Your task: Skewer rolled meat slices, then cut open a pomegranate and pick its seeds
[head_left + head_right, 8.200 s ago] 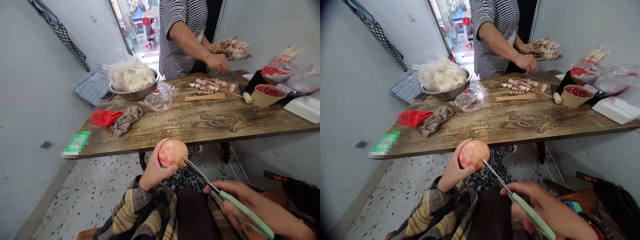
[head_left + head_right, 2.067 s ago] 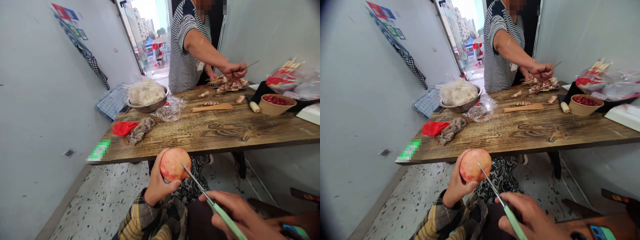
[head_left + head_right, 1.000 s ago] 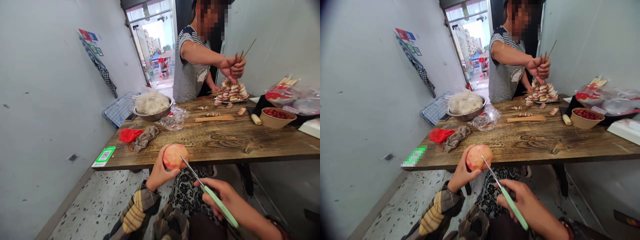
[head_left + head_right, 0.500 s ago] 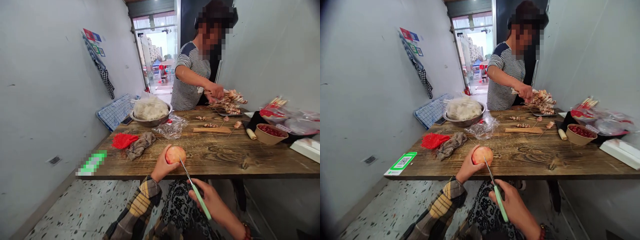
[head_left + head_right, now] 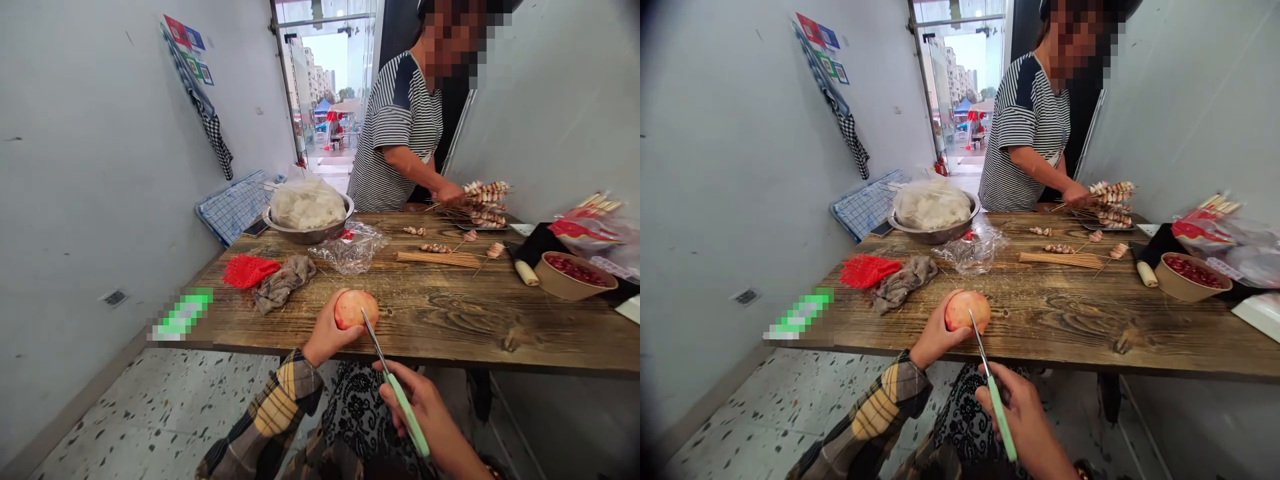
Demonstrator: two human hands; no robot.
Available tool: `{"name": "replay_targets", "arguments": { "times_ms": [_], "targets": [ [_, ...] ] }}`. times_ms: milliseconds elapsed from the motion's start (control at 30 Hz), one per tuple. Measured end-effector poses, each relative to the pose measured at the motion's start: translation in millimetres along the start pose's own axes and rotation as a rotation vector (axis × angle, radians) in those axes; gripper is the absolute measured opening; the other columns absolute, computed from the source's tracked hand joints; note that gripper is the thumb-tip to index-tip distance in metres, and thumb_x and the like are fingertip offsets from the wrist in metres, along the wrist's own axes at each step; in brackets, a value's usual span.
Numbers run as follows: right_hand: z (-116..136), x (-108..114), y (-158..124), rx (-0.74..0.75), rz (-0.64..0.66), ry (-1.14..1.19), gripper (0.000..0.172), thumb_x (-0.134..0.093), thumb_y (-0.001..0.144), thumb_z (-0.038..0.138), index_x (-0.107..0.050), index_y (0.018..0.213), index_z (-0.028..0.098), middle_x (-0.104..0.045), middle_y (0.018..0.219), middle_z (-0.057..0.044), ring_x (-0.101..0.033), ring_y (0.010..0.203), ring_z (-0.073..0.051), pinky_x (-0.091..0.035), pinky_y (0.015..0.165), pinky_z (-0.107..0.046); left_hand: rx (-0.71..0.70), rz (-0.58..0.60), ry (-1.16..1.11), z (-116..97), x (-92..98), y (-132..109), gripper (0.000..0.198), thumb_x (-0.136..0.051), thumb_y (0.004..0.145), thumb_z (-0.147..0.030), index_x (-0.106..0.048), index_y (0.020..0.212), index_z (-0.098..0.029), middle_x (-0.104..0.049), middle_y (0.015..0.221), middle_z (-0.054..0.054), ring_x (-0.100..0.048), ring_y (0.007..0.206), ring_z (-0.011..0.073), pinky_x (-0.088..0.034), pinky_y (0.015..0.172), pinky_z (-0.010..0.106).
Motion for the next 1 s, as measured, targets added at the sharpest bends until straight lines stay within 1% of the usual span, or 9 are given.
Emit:
{"name": "replay_targets", "arguments": {
  "times_ms": [133, 233, 367, 533, 633, 800, 933, 1000],
  "targets": [
    [-7, 0, 2, -0.002, 0.004, -0.023, 0.058, -0.057, 0.078, 0.065, -0.061, 0.11, 0.017, -0.047, 0.06, 0.005, -0.042, 0.04, -0.006, -0.037, 0.038, -0.017, -0.009, -0.017, -0.001, -1, 1.3, -2, 0.073, -0.074, 0.06, -0.025, -0.046, 0.126, -0.016, -0.056, 0.128, 0.012, -0.053, 0.117, 0.0278, -0.039, 0.105, 0.045],
    [-15, 3, 1, -0.059, 0.015, -0.029, 0.062, -0.056, 0.076, 0.068, -0.061, 0.111, 0.017, -0.046, 0.055, 0.006, -0.042, 0.037, -0.007, -0.037, 0.035, -0.017, -0.025, -0.04, 0.033, -2, 2.3, -4, 0.077, -0.076, 0.058, -0.026, -0.045, 0.127, -0.016, -0.055, 0.129, 0.013, -0.052, 0.119, 0.029, -0.037, 0.106, 0.047],
    [-15, 6, -5, -0.102, 0.067, -0.046, 0.064, -0.055, 0.077, 0.068, -0.059, 0.113, 0.016, -0.045, 0.051, 0.006, -0.043, 0.036, -0.007, -0.038, 0.035, -0.017, -0.042, -0.058, 0.056, -2, 2.2, -6, 0.079, -0.077, 0.057, -0.026, -0.045, 0.129, -0.017, -0.054, 0.131, 0.013, -0.051, 0.121, 0.0297, -0.037, 0.107, 0.048],
    [-19, 10, -8, -0.139, 0.067, -0.037, 0.062, -0.056, 0.079, 0.065, -0.058, 0.117, 0.016, -0.044, 0.051, 0.007, -0.043, 0.036, -0.007, -0.038, 0.036, -0.017, -0.038, -0.043, 0.072, 0, 0.8, -7, 0.083, -0.079, 0.057, -0.028, -0.043, 0.131, -0.018, -0.052, 0.133, 0.013, -0.05, 0.122, 0.0299, -0.035, 0.107, 0.049],
    [-23, 10, -7, -0.15, 0.059, -0.012, 0.062, -0.059, 0.077, 0.063, -0.057, 0.119, 0.017, -0.043, 0.052, 0.007, -0.042, 0.038, -0.007, -0.038, 0.037, -0.018, -0.026, -0.031, 0.072, 2, 0.2, -7, 0.084, -0.079, 0.057, -0.029, -0.043, 0.131, -0.019, -0.052, 0.133, 0.013, -0.05, 0.122, 0.0299, -0.036, 0.107, 0.049],
    [-10, 6, -4, -0.066, 0.039, -0.005, 0.06, -0.062, 0.074, 0.061, -0.06, 0.114, 0.017, -0.044, 0.056, 0.006, -0.04, 0.045, -0.008, -0.042, 0.042, -0.02, 0.005, -0.02, 0.084, 4, -0.2, -6, 0.086, -0.079, 0.056, -0.028, -0.042, 0.133, -0.019, -0.05, 0.136, 0.013, -0.048, 0.125, 0.0306, -0.035, 0.108, 0.049],
    [-4, 1, -2, -0.099, 0.015, 0.012, 0.066, -0.062, 0.071, 0.067, -0.06, 0.112, 0.015, -0.045, 0.056, 0.005, -0.042, 0.044, -0.008, -0.04, 0.04, -0.02, 0.027, -0.042, 0.085, 5, 0.7, -6, 0.085, -0.077, 0.057, -0.027, -0.041, 0.133, -0.017, -0.051, 0.135, 0.014, -0.049, 0.123, 0.0308, -0.035, 0.108, 0.05],
    [-4, 1, -2, -0.097, 0.02, 0.03, 0.065, -0.061, 0.073, 0.067, -0.059, 0.113, 0.015, -0.046, 0.056, 0.005, -0.043, 0.043, -0.008, -0.04, 0.04, -0.02, 0.015, -0.062, 0.082, 4, 1.7, -6, 0.084, -0.077, 0.057, -0.027, -0.041, 0.133, -0.017, -0.051, 0.134, 0.014, -0.049, 0.123, 0.0311, -0.035, 0.108, 0.05]
  ]
}}
Point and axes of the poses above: each hand's wrist, its own y-axis towards the middle knuckle, its own x-axis out of the back of the hand, z = x × y, the point moved 5 cm from there along y, towards the middle knuckle
